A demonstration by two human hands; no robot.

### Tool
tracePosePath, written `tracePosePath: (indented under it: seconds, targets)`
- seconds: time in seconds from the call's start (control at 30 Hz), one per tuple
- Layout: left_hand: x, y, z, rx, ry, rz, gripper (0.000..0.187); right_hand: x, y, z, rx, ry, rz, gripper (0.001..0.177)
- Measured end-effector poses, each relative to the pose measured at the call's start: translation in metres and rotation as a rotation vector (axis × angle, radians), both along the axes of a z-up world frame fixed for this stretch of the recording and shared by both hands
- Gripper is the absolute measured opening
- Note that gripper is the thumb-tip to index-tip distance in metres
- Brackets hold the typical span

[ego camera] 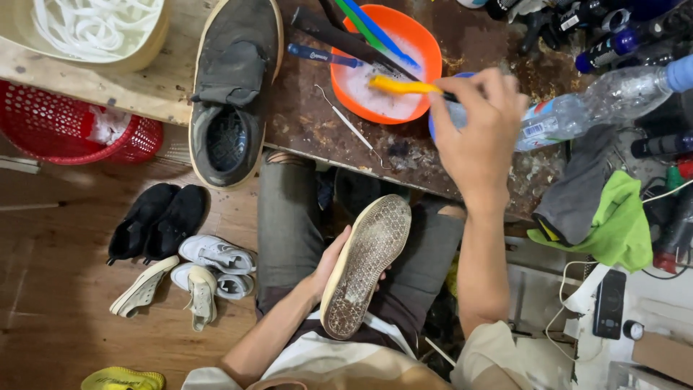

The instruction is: Cleaning the sole of a shoe using a brush and soapy water at a workbench.

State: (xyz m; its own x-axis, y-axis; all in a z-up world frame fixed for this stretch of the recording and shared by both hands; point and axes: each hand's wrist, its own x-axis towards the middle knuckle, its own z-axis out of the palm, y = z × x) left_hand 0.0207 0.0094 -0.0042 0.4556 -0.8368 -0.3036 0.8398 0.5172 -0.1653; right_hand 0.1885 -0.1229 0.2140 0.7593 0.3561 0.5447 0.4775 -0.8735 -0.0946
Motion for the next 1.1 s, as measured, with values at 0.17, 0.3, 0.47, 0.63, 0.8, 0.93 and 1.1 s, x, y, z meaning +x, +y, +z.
tracePosePath:
  seconds: [0.17, 0.3, 0.47, 0.63, 0.8, 0.93, 1.1]
  targets:
    - [0.001, -0.002, -0.002, -0.005, 0.021, -0.013, 0.090, -0.022, 0.005, 0.005, 0.262, -0.352, -0.001, 0.015]
    - [-0.007, -0.013, 0.001, 0.147, 0.097, 0.069, 0.079, -0.021, -0.016, -0.011, 0.260, -0.226, 0.072, 0.011]
    - [-0.005, -0.017, 0.004, 0.250, 0.152, 0.156, 0.072, -0.046, -0.056, -0.008, 0.297, -0.216, -0.141, 0.008]
    - [0.001, -0.007, 0.003, 0.031, 0.011, 0.041, 0.093, -0.035, -0.085, -0.025, -0.059, -0.154, -0.375, 0.009]
    - [0.001, -0.009, 0.011, -0.113, -0.016, 0.075, 0.095, -0.035, -0.084, -0.017, -0.137, -0.033, -0.255, 0.010]
    - [0.003, -0.007, 0.024, -0.063, -0.113, 0.126, 0.094, -0.034, -0.090, -0.014, -0.221, -0.133, -0.328, 0.009]
    - [0.003, -0.008, 0.031, -0.033, -0.137, 0.130, 0.091, -0.047, -0.088, -0.004, -0.104, -0.129, -0.269, 0.009]
